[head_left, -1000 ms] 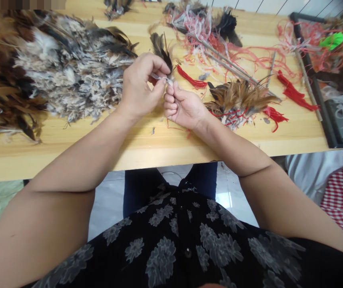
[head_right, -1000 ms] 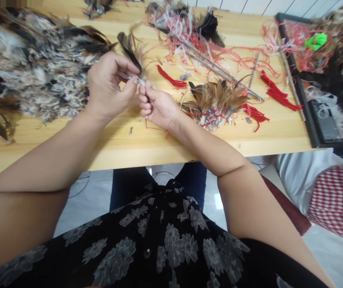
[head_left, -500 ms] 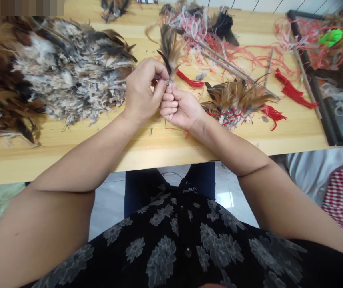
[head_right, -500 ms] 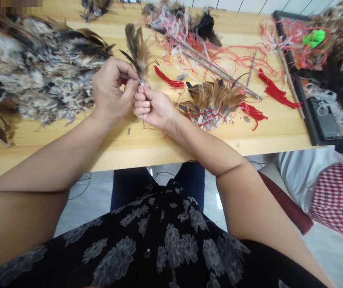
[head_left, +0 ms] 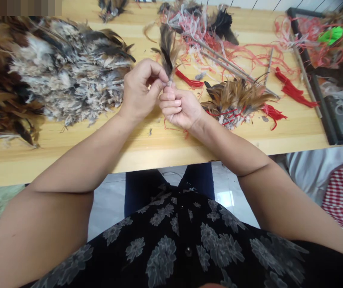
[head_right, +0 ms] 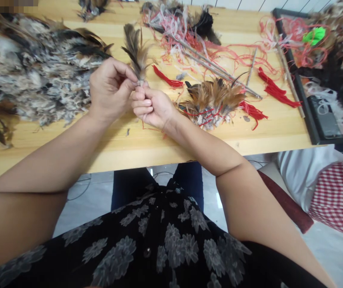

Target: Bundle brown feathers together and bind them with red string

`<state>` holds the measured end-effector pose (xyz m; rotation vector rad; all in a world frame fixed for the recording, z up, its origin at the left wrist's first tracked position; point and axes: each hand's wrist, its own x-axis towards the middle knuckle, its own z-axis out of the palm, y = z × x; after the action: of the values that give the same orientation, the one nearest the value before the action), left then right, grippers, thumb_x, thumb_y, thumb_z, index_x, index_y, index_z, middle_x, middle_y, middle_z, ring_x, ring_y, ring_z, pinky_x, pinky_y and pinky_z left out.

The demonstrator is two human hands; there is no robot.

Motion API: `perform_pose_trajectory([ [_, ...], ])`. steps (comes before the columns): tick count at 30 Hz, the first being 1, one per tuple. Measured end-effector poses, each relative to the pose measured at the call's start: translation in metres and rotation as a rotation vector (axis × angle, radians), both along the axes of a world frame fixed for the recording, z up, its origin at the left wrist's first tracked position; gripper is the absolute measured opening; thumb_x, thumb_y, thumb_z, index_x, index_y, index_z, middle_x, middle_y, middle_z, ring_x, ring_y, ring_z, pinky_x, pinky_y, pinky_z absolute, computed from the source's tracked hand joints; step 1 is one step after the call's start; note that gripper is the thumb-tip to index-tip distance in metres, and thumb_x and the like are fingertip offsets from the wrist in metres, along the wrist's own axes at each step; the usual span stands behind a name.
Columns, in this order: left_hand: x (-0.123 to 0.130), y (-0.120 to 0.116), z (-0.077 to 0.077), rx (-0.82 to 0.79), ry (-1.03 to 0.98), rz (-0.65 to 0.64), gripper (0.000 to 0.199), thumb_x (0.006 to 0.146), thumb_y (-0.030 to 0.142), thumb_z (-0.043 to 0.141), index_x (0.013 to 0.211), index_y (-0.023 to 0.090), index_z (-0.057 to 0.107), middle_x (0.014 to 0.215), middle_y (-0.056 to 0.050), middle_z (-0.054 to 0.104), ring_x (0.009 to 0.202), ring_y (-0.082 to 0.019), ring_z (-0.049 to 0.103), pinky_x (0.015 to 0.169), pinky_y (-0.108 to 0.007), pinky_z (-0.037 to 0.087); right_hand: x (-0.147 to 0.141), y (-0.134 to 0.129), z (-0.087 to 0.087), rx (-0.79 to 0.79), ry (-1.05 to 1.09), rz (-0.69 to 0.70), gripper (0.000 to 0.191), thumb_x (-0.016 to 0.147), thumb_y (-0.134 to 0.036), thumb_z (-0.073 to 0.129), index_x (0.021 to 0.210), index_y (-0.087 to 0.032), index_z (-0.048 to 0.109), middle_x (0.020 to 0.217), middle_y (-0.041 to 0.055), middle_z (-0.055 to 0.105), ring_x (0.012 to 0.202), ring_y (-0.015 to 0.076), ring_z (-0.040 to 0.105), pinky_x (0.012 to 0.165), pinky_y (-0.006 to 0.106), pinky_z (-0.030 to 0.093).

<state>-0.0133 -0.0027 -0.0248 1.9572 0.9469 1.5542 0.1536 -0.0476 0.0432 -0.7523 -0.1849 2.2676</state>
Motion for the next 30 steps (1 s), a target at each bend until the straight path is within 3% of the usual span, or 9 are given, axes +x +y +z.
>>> perform_pose_trajectory([
  [6, 0.003, 0.009, -0.003, -0.183, -0.098, -0.027, 0.043, 0.095, 0.066, 0.097, 0.092, 0.035, 0.067, 0.088, -0.003, 0.071, 0.087, -0.029, 0.072, 0.084, -0.047, 0.063, 0.001, -0.004, 0.007, -0.119, 0.110, -0.007, 0.043, 0.131, -0.025, 0.030, 0.090, -0.023, 0.045, 0.062, -0.0116, 0.041, 0.039, 0.0025, 0.035, 0.038, 0.007, 0.025],
  [9, 0.004, 0.006, 0.001, -0.294, -0.141, -0.030, 0.044, 0.084, 0.056, 0.105, 0.089, 0.036, 0.066, 0.084, -0.002, 0.071, 0.094, -0.032, 0.074, 0.086, -0.047, 0.066, 0.001, -0.007, 0.013, -0.136, 0.089, -0.020, 0.045, 0.132, -0.028, 0.028, 0.091, -0.022, 0.045, 0.064, -0.0128, 0.038, 0.037, -0.0003, 0.033, 0.038, 0.005, 0.022],
  [12, 0.004, 0.000, 0.007, -0.351, -0.149, -0.018, 0.040, 0.083, 0.050, 0.104, 0.093, 0.036, 0.068, 0.087, -0.002, 0.072, 0.108, -0.034, 0.077, 0.092, -0.048, 0.067, 0.000, -0.007, 0.014, -0.117, 0.067, -0.038, 0.043, 0.132, -0.028, 0.029, 0.093, -0.023, 0.045, 0.065, -0.0132, 0.036, 0.038, -0.0004, 0.031, 0.040, 0.006, 0.021],
  [15, 0.004, -0.006, 0.012, -0.333, -0.136, 0.021, 0.037, 0.086, 0.051, 0.101, 0.094, 0.036, 0.069, 0.091, -0.002, 0.073, 0.116, -0.034, 0.076, 0.097, -0.049, 0.066, -0.002, -0.005, 0.012, -0.068, 0.030, -0.062, 0.042, 0.132, -0.027, 0.029, 0.093, -0.024, 0.043, 0.066, -0.0128, 0.034, 0.041, 0.0001, 0.029, 0.042, 0.007, 0.020],
  [19, 0.005, -0.009, 0.018, -0.241, -0.116, 0.064, 0.036, 0.087, 0.061, 0.099, 0.093, 0.036, 0.074, 0.096, -0.003, 0.078, 0.102, -0.033, 0.074, 0.100, -0.053, 0.065, -0.004, -0.005, 0.011, -0.008, -0.063, -0.072, 0.044, 0.132, -0.027, 0.028, 0.089, -0.025, 0.036, 0.065, -0.0118, 0.033, 0.043, 0.0016, 0.027, 0.044, 0.009, 0.020],
  [22, 0.005, -0.013, 0.023, -0.296, -0.111, 0.037, 0.039, 0.087, 0.065, 0.099, 0.096, 0.036, 0.075, 0.093, -0.003, 0.077, 0.112, -0.036, 0.074, 0.102, -0.053, 0.064, -0.005, -0.006, 0.010, 0.044, -0.152, -0.050, 0.045, 0.132, -0.030, 0.033, 0.087, -0.024, 0.037, 0.065, -0.0111, 0.034, 0.046, 0.0026, 0.026, 0.045, 0.011, 0.020],
  [24, 0.005, -0.015, 0.026, -0.322, -0.079, 0.028, 0.035, 0.091, 0.061, 0.097, 0.096, 0.036, 0.074, 0.089, -0.003, 0.074, 0.113, -0.036, 0.073, 0.099, -0.052, 0.063, -0.004, -0.006, 0.009, 0.083, -0.217, -0.022, 0.045, 0.131, -0.033, 0.039, 0.087, -0.023, 0.041, 0.065, -0.0110, 0.036, 0.047, 0.0031, 0.025, 0.046, 0.012, 0.020],
  [28, 0.002, -0.019, 0.030, -0.213, 0.083, 0.081, 0.017, 0.097, 0.044, 0.084, 0.090, 0.031, 0.074, 0.083, -0.004, 0.071, 0.083, -0.030, 0.071, 0.091, -0.050, 0.061, -0.004, -0.007, 0.008, 0.163, -0.341, 0.038, 0.045, 0.129, -0.037, 0.050, 0.087, -0.022, 0.047, 0.065, -0.0108, 0.037, 0.050, 0.0040, 0.025, 0.048, 0.013, 0.021],
  [30, 0.000, -0.020, 0.034, -0.238, 0.117, 0.107, 0.015, 0.094, 0.036, 0.087, 0.088, 0.030, 0.073, 0.083, -0.005, 0.070, 0.086, -0.031, 0.072, 0.096, -0.050, 0.060, -0.005, -0.009, 0.007, 0.209, -0.424, 0.069, 0.045, 0.128, -0.037, 0.054, 0.086, -0.022, 0.047, 0.066, -0.0105, 0.040, 0.052, 0.0041, 0.026, 0.049, 0.014, 0.022],
])
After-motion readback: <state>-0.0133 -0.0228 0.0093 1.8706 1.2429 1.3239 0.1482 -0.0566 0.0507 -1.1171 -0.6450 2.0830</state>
